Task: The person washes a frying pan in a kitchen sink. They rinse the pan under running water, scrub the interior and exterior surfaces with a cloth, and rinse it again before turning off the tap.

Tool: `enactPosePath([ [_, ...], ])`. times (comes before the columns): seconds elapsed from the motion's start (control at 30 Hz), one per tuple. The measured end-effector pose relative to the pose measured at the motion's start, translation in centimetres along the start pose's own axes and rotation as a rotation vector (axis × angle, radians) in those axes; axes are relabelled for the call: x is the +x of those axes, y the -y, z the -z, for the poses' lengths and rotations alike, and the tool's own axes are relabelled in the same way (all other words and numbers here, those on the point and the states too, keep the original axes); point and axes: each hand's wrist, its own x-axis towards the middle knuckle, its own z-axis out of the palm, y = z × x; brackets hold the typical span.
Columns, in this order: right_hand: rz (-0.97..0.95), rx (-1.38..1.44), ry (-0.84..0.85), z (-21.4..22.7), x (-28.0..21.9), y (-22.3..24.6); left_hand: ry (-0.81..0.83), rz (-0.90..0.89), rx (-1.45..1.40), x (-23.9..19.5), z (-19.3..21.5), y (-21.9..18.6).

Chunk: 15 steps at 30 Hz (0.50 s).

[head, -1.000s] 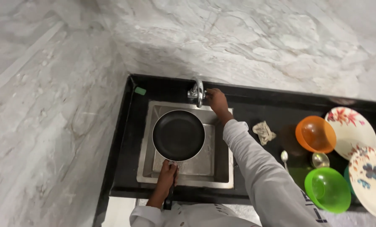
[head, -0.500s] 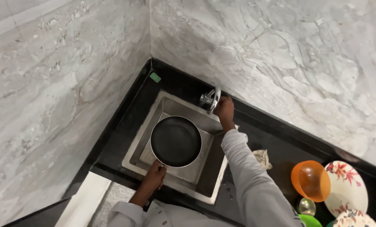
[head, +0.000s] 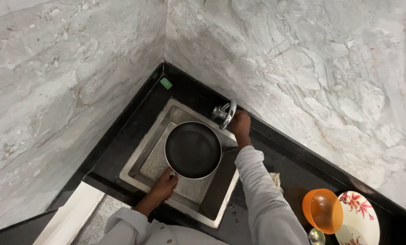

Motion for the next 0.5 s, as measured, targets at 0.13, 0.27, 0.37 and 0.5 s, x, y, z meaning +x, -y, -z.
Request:
enactPosePath([
  [0.13,0.012,0.007,0.0,0.5,0.2,0.8,0.012,0.021,-0.012,0.8,-0.1,0.5],
  [0.27,0.071,-0.011,0.005,1.4,0.3,2.2,0.01,0.0,-0.023,0.6,-0.4,0.1],
  [0.37,0.089,0.003,0.01,1.5,0.3,2.3,-0.007,0.006,-0.016,0.2,-0.7,-0.6],
  [0.5,0.088,0.02,-0.007,0.4,0.1,0.8,-0.02,-0.005,-0.015,0.6,-1.0,-0.3],
])
